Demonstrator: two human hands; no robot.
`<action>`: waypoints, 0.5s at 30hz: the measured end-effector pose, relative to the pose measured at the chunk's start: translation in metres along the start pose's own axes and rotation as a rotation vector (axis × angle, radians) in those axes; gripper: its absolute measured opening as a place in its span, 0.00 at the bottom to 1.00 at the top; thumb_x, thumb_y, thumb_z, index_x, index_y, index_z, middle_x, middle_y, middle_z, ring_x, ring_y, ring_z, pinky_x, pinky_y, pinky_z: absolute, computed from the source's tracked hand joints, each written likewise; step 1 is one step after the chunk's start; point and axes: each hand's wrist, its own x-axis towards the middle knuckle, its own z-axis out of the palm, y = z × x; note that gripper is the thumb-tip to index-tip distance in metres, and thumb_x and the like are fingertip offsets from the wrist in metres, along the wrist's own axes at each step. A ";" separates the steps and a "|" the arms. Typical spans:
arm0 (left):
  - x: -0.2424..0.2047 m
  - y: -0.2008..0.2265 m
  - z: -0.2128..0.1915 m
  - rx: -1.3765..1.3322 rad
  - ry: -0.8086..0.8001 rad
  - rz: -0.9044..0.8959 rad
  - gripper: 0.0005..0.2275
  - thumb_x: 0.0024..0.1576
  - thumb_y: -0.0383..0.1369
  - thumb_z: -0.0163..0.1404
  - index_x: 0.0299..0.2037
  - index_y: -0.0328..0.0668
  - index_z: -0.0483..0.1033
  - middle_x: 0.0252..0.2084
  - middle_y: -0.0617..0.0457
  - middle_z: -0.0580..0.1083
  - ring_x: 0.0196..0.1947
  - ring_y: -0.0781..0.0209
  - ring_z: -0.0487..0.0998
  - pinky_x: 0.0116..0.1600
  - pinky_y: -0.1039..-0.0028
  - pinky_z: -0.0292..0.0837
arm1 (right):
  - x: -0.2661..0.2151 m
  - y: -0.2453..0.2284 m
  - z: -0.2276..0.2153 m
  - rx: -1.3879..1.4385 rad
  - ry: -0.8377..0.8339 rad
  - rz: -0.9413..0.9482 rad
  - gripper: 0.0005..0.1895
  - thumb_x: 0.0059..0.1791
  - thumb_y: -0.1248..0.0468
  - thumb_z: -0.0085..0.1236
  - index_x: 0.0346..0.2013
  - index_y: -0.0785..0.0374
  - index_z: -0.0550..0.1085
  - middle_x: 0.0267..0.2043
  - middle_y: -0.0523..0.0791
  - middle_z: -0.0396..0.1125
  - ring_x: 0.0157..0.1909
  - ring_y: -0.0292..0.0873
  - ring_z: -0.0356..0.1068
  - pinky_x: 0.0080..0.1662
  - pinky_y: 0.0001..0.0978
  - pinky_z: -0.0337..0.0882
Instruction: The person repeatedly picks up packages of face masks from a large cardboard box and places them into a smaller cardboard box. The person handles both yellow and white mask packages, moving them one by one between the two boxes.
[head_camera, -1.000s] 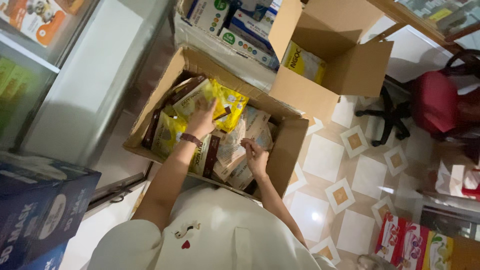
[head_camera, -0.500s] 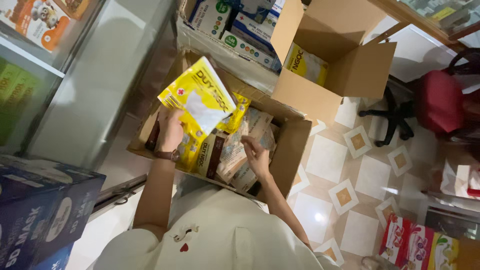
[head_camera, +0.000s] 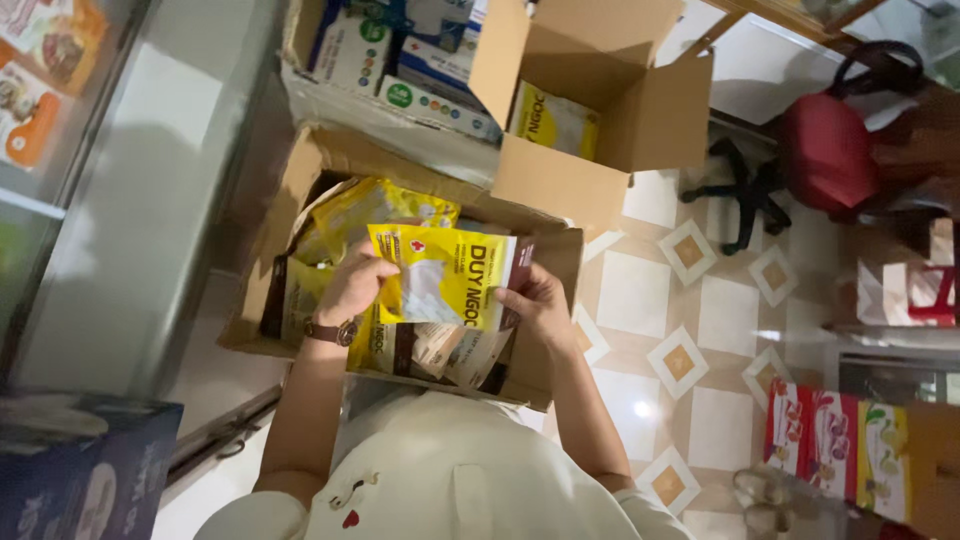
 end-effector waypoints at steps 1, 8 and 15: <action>0.005 0.013 0.007 -0.076 0.011 -0.073 0.13 0.57 0.22 0.47 0.51 0.34 0.77 0.48 0.47 0.78 0.46 0.58 0.78 0.52 0.68 0.74 | 0.000 -0.009 -0.001 -0.021 0.048 -0.007 0.10 0.51 0.73 0.64 0.46 0.66 0.76 0.42 0.44 0.76 0.42 0.35 0.73 0.46 0.30 0.75; 0.038 0.098 0.050 -0.325 -0.180 0.059 0.27 0.67 0.33 0.48 0.75 0.44 0.52 0.60 0.45 0.73 0.61 0.57 0.74 0.67 0.62 0.70 | 0.021 -0.095 -0.024 -0.081 0.407 -0.312 0.12 0.51 0.75 0.59 0.50 0.67 0.76 0.46 0.46 0.76 0.45 0.38 0.75 0.49 0.33 0.76; 0.028 0.091 0.068 -0.168 -0.182 -0.029 0.23 0.66 0.38 0.45 0.70 0.42 0.61 0.67 0.44 0.70 0.66 0.54 0.73 0.67 0.57 0.71 | 0.086 -0.174 -0.073 0.082 0.584 -0.673 0.12 0.51 0.78 0.56 0.49 0.69 0.74 0.48 0.45 0.74 0.48 0.38 0.73 0.52 0.30 0.73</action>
